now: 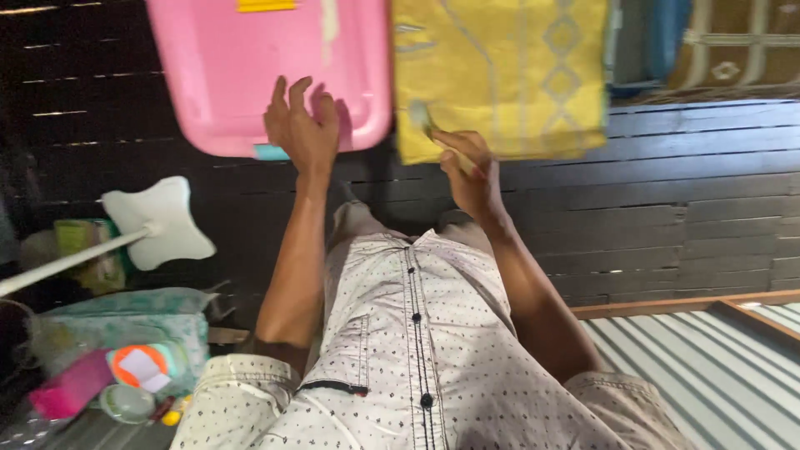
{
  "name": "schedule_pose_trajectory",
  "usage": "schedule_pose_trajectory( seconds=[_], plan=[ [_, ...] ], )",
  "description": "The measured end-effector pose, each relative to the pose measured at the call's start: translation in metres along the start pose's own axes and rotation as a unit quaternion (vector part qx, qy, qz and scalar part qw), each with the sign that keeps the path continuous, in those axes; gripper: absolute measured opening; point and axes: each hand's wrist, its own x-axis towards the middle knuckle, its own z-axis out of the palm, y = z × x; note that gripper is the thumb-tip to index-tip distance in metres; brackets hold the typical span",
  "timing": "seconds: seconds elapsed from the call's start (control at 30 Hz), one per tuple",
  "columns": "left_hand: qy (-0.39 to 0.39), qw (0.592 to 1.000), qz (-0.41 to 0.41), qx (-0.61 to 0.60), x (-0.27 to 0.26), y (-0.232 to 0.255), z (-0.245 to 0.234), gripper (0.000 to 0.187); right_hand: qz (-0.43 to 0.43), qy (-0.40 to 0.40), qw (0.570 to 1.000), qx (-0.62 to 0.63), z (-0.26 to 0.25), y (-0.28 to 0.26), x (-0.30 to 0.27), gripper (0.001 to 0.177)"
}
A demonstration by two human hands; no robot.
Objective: The person uses a small brush to sweep dust off a wooden board, a badminton racket, a balloon pump, and several patterned mats and a pink plastic container on the floor. The person repeatedly brushes the same areas without visible accumulation of debris.
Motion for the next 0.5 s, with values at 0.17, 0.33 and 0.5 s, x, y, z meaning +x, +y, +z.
schedule_pose_trajectory(
  seconds=[0.17,0.33,0.5],
  plan=[
    [-0.015,0.988,-0.063,0.143,0.064,-0.101,-0.06,0.051,-0.106,0.027,0.994,-0.028,0.133,-0.026,0.038,0.025],
    [-0.064,0.973,-0.098,0.198,0.092,-0.151,-0.08,0.075,0.056,-0.121,0.973,0.19,0.226,-0.03,0.026,0.027],
    [-0.073,0.986,-0.037,0.147,0.079,-0.196,-0.057,0.075,-0.032,0.036,0.998,-0.027,0.247,-0.027,0.049,0.016]
  ],
)
